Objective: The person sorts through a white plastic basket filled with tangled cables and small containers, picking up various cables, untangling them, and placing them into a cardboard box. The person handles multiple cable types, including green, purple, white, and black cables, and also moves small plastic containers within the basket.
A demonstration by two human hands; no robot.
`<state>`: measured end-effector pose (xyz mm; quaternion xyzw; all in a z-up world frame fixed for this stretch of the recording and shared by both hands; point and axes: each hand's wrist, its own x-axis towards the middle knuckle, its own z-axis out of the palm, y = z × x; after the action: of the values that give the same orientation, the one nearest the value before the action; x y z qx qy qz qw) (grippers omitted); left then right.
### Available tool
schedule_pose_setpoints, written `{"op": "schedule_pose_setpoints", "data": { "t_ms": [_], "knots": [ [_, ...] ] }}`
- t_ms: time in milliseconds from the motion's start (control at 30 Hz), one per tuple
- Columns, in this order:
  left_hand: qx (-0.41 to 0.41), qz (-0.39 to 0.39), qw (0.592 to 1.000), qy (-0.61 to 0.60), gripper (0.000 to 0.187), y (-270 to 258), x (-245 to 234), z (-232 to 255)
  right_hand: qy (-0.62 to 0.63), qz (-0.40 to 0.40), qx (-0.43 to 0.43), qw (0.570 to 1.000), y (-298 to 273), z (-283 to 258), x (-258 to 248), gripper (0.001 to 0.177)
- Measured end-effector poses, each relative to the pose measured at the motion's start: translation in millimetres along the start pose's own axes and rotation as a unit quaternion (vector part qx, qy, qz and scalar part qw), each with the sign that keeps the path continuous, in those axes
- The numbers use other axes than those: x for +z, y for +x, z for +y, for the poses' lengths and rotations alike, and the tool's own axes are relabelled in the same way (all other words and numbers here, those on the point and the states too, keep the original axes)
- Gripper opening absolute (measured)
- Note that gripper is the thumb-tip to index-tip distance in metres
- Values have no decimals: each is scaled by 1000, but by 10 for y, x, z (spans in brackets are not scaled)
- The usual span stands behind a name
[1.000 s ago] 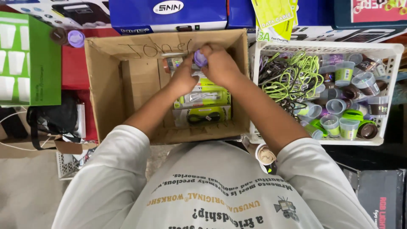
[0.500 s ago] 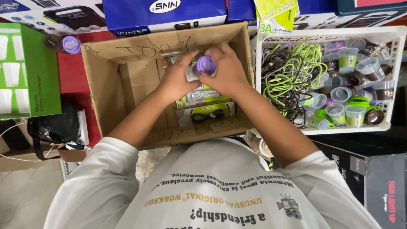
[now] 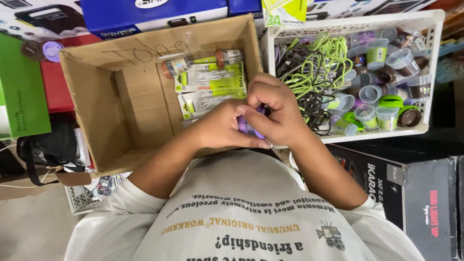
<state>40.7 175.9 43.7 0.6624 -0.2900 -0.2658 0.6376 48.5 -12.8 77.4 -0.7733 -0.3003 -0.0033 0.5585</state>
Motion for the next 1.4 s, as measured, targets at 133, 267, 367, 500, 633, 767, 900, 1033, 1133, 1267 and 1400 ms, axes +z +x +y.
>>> {"op": "schedule_pose_setpoints", "data": {
  "t_ms": [133, 267, 367, 500, 633, 767, 900, 1033, 1133, 1267, 1400],
  "knots": [
    [-29, 32, 998, 36, 44, 124, 346, -86, 27, 10, -3, 1000, -214, 26, -206, 18],
    [-46, 6, 998, 32, 44, 289, 636, -103, 64, 4, 4, 998, -490, 132, -407, 17],
    [-49, 23, 999, -9, 50, 434, 868, -117, 91, 13, 36, 995, -715, 247, -558, 18],
    [-91, 21, 993, -77, 53, 659, 1102, -96, 119, 51, 68, 989, -959, 323, -762, 15],
    [-73, 30, 994, -79, 57, 872, 1371, -146, 160, 82, 93, 979, -1180, 442, -987, 17],
    [-14, 28, 987, -156, 59, 1072, 1701, -422, 167, 122, 88, 974, -1349, 593, -1184, 17],
    [-44, 75, 960, -266, 45, 1335, 1904, -632, 246, 228, 111, 935, -1496, 843, -1435, 16],
    [-97, 115, 936, -318, 49, 1467, 1858, -313, 224, 318, 183, 903, -1839, 1384, -1949, 16],
    [-79, 187, 929, -309, 41, 1501, 1855, -517, -105, 296, 176, 933, -1916, 1513, -2358, 27],
    [-67, 265, 912, -305, 41, 1488, 1830, -861, -419, 226, 126, 870, -2000, 1769, -2647, 24],
    [-105, 256, 814, -510, 32, 1468, 1755, -831, -511, 180, 85, 836, -2032, 1899, -2730, 25]
  ]
}}
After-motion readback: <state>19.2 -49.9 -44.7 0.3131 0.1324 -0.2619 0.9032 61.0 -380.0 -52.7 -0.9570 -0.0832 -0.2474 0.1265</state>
